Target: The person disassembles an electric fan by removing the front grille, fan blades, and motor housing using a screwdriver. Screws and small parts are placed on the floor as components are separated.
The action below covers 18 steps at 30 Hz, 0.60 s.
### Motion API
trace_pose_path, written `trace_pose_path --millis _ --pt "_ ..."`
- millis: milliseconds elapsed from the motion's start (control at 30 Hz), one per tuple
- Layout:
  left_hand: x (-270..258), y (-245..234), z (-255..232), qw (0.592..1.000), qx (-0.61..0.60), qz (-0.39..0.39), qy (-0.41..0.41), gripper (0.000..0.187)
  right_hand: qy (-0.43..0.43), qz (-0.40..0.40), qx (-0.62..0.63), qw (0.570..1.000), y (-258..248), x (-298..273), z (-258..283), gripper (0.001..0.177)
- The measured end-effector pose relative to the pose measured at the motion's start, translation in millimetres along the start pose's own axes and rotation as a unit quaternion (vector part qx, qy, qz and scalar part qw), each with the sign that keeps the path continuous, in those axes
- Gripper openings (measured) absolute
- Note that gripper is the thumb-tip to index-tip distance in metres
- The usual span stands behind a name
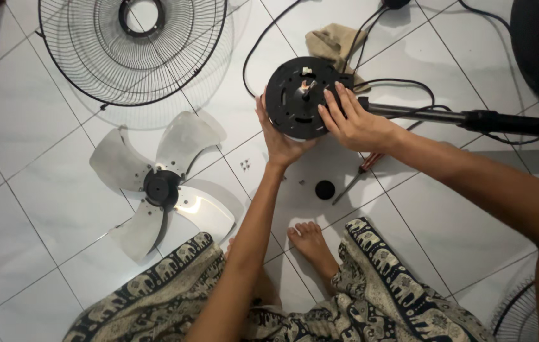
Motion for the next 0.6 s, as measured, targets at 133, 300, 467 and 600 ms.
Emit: trace_pose_path --millis 133,300,467,600 --pt "6.1 -9.0 1.0 0.998 0.059 0.015 -0.018 0.136 -0.021 0.014 -0.043 0.999 -4.0 4.6 7.1 0.051" --pt "6.3 -10.4 -3.2 0.994 0.105 -0.006 0.001 0.13 -0.024 0.023 -0.069 0.997 -9.5 8.5 8.9 0.052" --pt "0.3 -7.4 7.0 0.988 0.157 0.003 0.006 0.13 -0.011 0.017 -0.081 0.996 -9.5 10.7 13.9 0.049" --pt "-2.5 -5.5 19.2 0.984 0.177 0.019 -0.006 0.128 -0.002 0.001 -0.086 0.996 -9.2 13.9 15.0 0.048"
Point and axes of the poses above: each hand's wrist, its own x-axis towards the middle knuckle, its own y-axis out of the palm, z = x × y, the point moved 9 cm from there along x, towards the middle knuckle, and after that the axes turned 3 degrees about z, right-handed, at the moved point
